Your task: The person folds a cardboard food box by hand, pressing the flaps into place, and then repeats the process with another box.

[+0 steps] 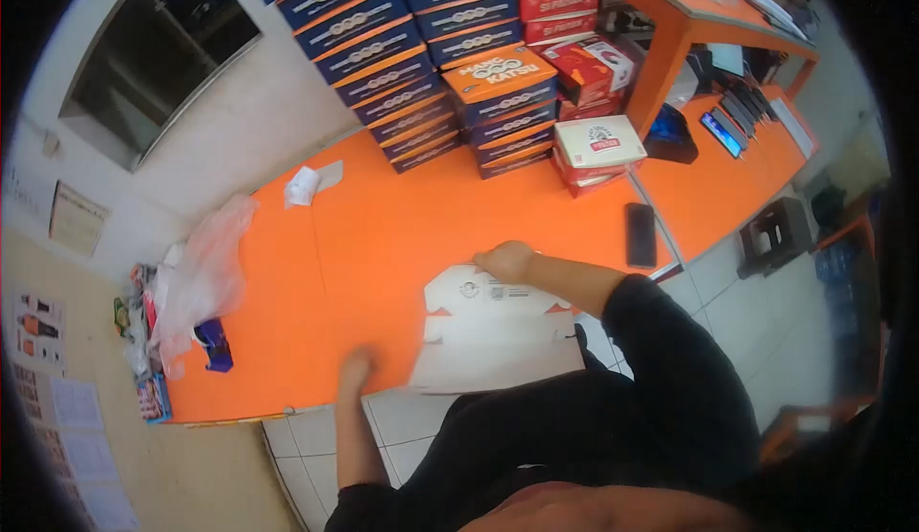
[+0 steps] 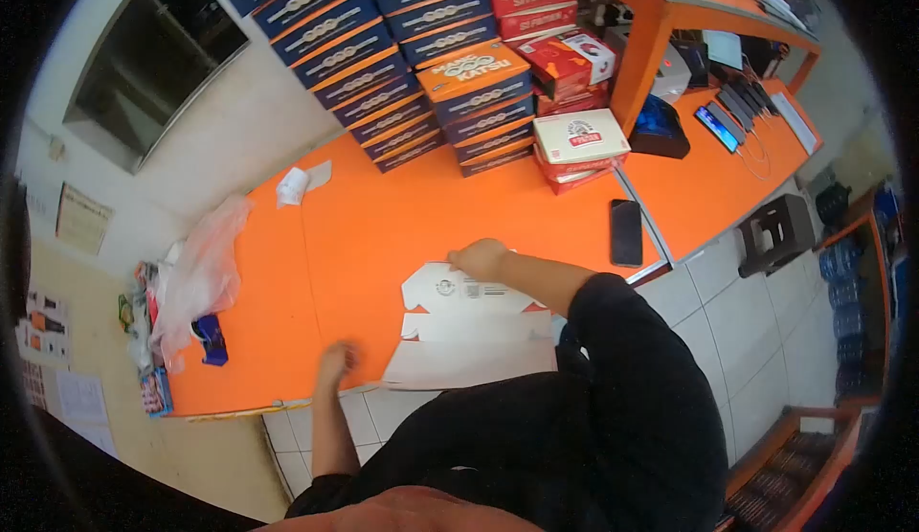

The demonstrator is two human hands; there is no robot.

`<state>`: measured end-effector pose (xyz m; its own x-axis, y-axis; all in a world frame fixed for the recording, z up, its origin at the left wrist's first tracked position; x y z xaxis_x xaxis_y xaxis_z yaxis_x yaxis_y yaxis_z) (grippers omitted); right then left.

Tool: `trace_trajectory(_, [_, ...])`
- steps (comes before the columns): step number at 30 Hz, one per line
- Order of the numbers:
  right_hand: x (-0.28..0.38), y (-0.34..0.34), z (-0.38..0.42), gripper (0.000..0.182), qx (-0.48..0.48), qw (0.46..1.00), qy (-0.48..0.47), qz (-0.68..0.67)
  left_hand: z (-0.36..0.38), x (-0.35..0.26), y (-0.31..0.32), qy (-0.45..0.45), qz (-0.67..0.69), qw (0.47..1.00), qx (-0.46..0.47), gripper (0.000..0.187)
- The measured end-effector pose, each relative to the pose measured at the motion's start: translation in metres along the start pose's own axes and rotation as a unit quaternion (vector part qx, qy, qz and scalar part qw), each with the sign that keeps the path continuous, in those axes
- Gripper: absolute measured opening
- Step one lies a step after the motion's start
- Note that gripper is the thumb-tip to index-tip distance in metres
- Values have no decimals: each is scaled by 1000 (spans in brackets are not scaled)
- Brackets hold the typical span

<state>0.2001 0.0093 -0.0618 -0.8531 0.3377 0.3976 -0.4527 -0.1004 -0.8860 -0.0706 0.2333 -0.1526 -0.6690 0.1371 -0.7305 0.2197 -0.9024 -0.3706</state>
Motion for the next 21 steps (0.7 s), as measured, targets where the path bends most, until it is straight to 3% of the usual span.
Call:
trace_trajectory(1, [-7, 9, -2, 26, 1, 1000, 8, -3, 5, -38, -28, 98, -66, 984, -131, 30])
trace_trajectory(2, [-6, 18, -9, 26, 0, 1000, -8, -23, -1, -69, -21, 151, -109, 972, -146, 29])
trace_trajectory(3, [-1, 18, -17, 26, -5, 999, -26, -40, 1, -146, -2, 208, -153, 952, -163, 29])
trace_trajectory(5, [11, 19, -25, 26, 16, 999, -26, 11, 1, -242, 72, 403, -335, 837, -156, 27])
trace_trajectory(7, [11, 25, -27, 27, 39, 997, -20, 67, -25, -262, 149, 375, -397, 835, 65, 27])
trace_trajectory(8, [4, 31, -29, 26, 33, 998, -13, 61, -33, -265, 163, 382, -396, 832, 67, 27])
trace_trajectory(10, [-9, 28, -23, 26, -24, 999, -1, 46, -67, -237, 177, 263, -401, 875, 68, 28])
trace_trajectory(14, [-10, 26, -15, 25, -8, 999, 18, 38, -73, -226, 191, 311, -447, 838, 20, 28])
trace_trajectory(16, [-17, 17, -15, 25, 47, 997, 58, 6, -66, -247, 183, 363, -497, 788, -35, 33])
trace_trajectory(17, [-29, 16, -20, 25, 42, 997, 56, 9, -70, -256, 168, 327, -494, 804, -39, 42])
trace_trajectory(19, [-54, 0, -24, 26, -114, 993, 25, -27, -74, -275, 111, 268, -429, 858, -89, 60])
trace_trajectory(20, [-71, -16, -15, 26, -149, 984, 67, -63, -78, -267, 70, 235, -362, 892, -132, 70])
trace_trajectory(21, [-87, -37, -3, 26, -176, 974, 106, -99, -89, -247, 37, 174, -300, 936, -60, 75])
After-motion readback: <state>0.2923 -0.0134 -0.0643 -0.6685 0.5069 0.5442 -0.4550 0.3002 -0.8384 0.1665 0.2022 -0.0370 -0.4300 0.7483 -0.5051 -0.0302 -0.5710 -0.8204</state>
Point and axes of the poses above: each hand's wrist, its own z-axis away from the middle knuckle, its own y-axis out of the palm, x = y × z, the point moved 10 cm from there along -z, towards the middle knuckle
